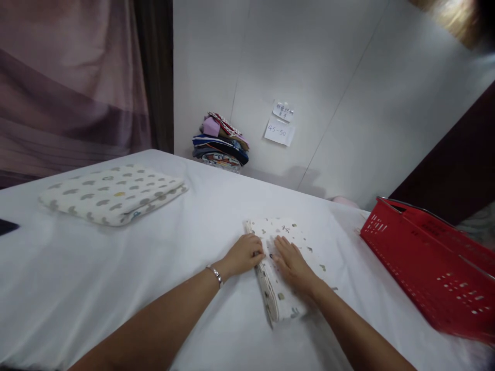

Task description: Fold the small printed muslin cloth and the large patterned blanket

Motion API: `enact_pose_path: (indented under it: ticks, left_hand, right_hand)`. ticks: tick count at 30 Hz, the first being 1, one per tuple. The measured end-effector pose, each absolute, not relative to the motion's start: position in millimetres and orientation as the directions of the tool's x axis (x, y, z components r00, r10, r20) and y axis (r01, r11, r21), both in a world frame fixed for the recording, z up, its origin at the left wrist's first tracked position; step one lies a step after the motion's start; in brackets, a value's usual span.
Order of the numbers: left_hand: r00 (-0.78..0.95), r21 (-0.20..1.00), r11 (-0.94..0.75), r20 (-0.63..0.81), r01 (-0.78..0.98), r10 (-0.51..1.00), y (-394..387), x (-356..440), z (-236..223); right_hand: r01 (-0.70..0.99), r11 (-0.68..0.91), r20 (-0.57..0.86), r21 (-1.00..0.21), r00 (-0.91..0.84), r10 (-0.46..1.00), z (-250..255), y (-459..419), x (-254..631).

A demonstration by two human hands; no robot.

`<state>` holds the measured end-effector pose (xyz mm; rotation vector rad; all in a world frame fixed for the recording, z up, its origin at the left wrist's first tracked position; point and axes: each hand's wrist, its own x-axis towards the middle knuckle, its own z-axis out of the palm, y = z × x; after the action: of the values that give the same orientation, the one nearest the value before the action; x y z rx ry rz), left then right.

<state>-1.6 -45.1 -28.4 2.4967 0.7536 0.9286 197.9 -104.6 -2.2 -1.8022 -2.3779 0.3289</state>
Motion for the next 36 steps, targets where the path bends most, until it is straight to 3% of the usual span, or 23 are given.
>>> enact_pose_path:
  ticks: [4,11,20,26,31,36]
  left_hand:
    - [0.640,0.496,-0.793,0.491,0.353,0.591,-45,-1,-30]
    - [0.593,0.526,-0.752,0.477,0.398,0.648,-39,-5,-33]
    - [0.549,0.578,-0.666,0.399,0.471,0.734,-45,-4,-25]
    - [0.347,0.659,-0.394,0.209,0.641,0.914,-57,0,-20]
    - [0.216,0.652,-0.189,0.041,0.734,0.976,-61,2,-17]
    - [0.177,0.702,-0.098,-0.039,0.705,0.983,-60,-1,-13]
  right_hand:
    - [0.926,0.295,0.036,-0.235,-0.295,0.955,1,-61,176]
    - [0.895,0.388,-0.006,-0.219,-0.399,0.917,-24,-15,151]
    - [0.860,0.392,-0.006,-0.326,-0.416,0.909,-14,-19,164]
    - [0.950,0.089,0.070,-0.299,-0.071,0.995,-4,-57,244]
    - [0.808,-0.270,-0.046,-0.524,0.290,0.956,-18,-92,302]
    - [0.682,-0.338,-0.147,-0.649,0.323,0.935,-23,-104,311]
